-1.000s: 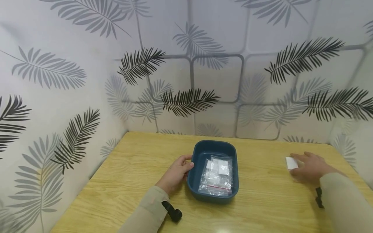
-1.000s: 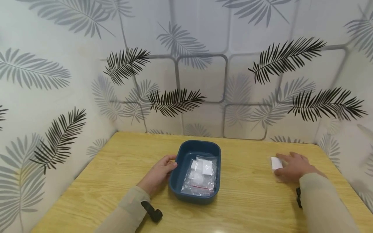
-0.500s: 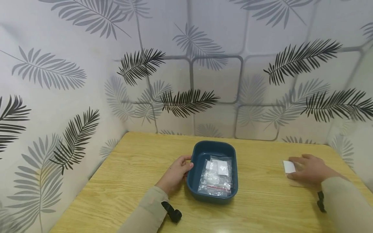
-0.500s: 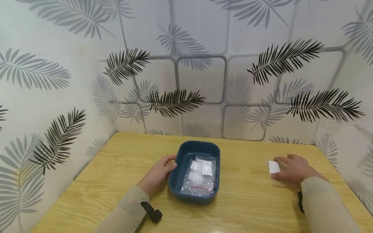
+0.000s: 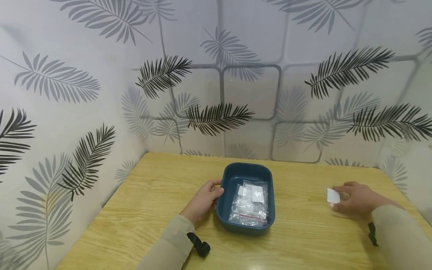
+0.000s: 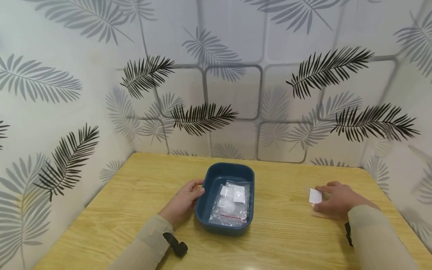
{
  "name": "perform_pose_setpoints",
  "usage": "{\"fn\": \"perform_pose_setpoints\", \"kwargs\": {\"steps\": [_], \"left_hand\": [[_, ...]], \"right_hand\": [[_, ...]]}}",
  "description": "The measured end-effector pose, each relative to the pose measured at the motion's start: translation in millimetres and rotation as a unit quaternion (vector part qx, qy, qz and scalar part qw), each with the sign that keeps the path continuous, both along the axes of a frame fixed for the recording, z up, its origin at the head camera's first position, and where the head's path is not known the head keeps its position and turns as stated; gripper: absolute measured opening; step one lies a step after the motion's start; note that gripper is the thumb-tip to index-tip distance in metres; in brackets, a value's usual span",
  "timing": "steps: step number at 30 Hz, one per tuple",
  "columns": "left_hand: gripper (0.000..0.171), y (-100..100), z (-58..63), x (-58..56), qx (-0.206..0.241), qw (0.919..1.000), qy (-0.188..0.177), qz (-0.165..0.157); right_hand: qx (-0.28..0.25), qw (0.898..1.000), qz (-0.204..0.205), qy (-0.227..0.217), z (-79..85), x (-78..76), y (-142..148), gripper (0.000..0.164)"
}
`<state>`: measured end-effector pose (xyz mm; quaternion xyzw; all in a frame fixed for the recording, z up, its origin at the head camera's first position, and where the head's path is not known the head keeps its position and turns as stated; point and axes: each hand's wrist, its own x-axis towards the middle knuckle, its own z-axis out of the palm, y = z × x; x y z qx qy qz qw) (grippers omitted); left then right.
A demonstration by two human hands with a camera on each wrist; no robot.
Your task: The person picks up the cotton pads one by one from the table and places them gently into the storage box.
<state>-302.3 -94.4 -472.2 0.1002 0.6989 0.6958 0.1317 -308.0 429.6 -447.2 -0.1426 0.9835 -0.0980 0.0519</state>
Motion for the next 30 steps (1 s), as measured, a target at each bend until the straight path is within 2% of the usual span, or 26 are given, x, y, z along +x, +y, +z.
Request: {"fn": "perform_pose_setpoints", "kwargs": {"steps": [9,18,26,30], "left_hand": [[0.046,0,1.7,0.9,-0.001,1.0,0.004,-0.002],[0.046,0,2.6,1.3,0.001,0.9999,0.005,-0.01],[0.046,1,3.3,1.6,-0.001,1.0,0.002,-0.003],[0.046,2,4.1,2.4,-0.002,1.0,0.004,-0.004]], "right_hand": [[-0.029,1.0,0.004,0.009,-9.5,-1.3,4,0.081],[-0.044,0.999,-0.006,0.008,-9.3,0.0,1,0.072],[-0.045,0.999,-0.022,0.005,-3.8,3.1,-13,0.064],[-0.061,0.997,-0.016,0.034,-4.5,2.0,-26,0.065]]}}
